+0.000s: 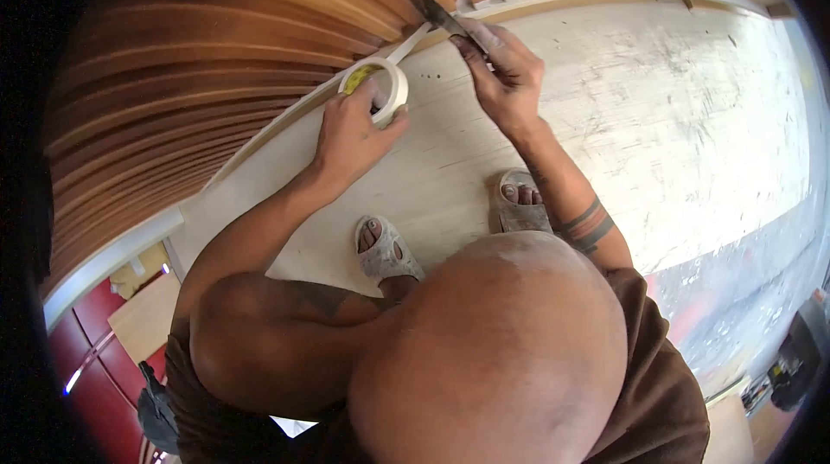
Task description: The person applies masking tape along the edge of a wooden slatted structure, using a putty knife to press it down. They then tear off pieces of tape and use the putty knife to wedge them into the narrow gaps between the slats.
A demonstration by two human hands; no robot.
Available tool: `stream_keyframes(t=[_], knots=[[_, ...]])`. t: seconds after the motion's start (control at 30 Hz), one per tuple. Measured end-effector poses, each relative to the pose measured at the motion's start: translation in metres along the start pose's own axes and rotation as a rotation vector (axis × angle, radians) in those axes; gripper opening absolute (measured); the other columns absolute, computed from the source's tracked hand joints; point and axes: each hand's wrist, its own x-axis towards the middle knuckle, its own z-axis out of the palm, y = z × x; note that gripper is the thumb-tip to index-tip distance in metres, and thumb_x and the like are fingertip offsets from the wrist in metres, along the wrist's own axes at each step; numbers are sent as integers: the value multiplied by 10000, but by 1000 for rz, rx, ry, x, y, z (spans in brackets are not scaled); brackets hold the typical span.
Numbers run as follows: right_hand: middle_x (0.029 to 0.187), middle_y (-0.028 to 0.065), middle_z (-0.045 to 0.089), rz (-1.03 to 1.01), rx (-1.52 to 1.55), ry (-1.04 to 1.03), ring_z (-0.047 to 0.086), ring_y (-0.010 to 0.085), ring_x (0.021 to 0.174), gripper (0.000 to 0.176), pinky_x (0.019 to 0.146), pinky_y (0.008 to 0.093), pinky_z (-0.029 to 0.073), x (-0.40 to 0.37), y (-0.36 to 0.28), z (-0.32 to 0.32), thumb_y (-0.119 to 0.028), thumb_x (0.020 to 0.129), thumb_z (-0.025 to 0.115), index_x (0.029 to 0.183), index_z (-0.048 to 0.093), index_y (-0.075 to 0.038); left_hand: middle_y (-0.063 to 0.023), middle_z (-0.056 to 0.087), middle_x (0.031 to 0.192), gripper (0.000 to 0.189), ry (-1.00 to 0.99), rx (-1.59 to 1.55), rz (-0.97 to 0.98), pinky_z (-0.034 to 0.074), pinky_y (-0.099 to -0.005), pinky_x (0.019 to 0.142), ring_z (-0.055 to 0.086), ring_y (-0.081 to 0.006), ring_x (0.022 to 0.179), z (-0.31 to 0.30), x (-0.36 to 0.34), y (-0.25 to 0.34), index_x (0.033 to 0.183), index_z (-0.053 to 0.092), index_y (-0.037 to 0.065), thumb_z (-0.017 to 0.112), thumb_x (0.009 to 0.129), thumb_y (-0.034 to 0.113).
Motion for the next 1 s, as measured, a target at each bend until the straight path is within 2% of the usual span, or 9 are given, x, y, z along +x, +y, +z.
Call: stream_keyframes(t=[0.13,0.27,0.33,0.43,0.5,0.53,0.63,0.7,1.0], knots=[[1003,121,807,-67,-154,-40,766,198,824,313,725,296,598,11,0,-2,-1,935,831,1242,815,-61,-260,737,866,351,30,11,14,589,-543,787,732,-481,861,0,-2,1,998,680,-17,818,865,276],[903,134,772,98,-360,-260,718,242,664,213,613,364,565,13,-7,-7,-81,948,837,1158,821,-46,-265,731,844,361,-7,-39,16,594,-546,766,737,-486,832,-3,-3,1,977,670,-31,828,862,272],[855,149,745,35,-376,-280,718,280,642,169,584,409,551,17,-8,-4,-77,942,828,1105,811,-35,-267,738,874,363,-11,-31,-3,595,-545,795,741,-481,865,-4,-3,1,973,666,-26,820,872,287],[872,145,750,-109,-522,-264,729,322,670,171,593,418,573,16,-5,2,-60,937,806,1107,804,-47,-268,746,908,355,-39,-56,15,595,-539,839,742,-472,915,-4,-3,-1,984,662,-23,809,881,283],[906,144,757,-277,-600,-96,727,338,677,197,606,419,596,12,-7,12,-44,932,783,1128,795,-58,-264,752,937,357,-38,-79,-7,590,-532,858,739,-469,945,-6,-4,2,1015,664,-21,806,883,278],[889,146,764,-264,-634,-69,737,347,695,50,625,419,601,8,-11,15,-58,941,794,983,802,-31,-264,752,937,357,-29,-89,-10,590,-532,858,739,-469,945,-6,-3,1,1015,664,-21,806,883,278],[889,151,766,-271,-634,-39,734,346,689,46,611,415,593,1,-10,22,-55,941,793,980,803,-33,-260,753,937,376,-10,-86,3,592,-531,841,738,-472,930,-4,-1,-2,1041,663,-19,805,882,290],[942,139,767,-271,-657,-43,752,320,724,236,599,414,605,-3,-9,23,-13,921,785,1154,791,-47,-253,751,928,392,-37,-63,-25,590,-532,832,733,-475,924,-3,-1,-2,1057,663,-18,807,877,299],[1050,174,781,-300,-673,-33,775,330,797,288,678,411,640,-13,1,28,-37,939,790,1227,785,-55,-265,750,984,390,-20,-96,-13,579,-559,894,729,-474,990,12,0,-8,1076,683,6,816,858,300]])
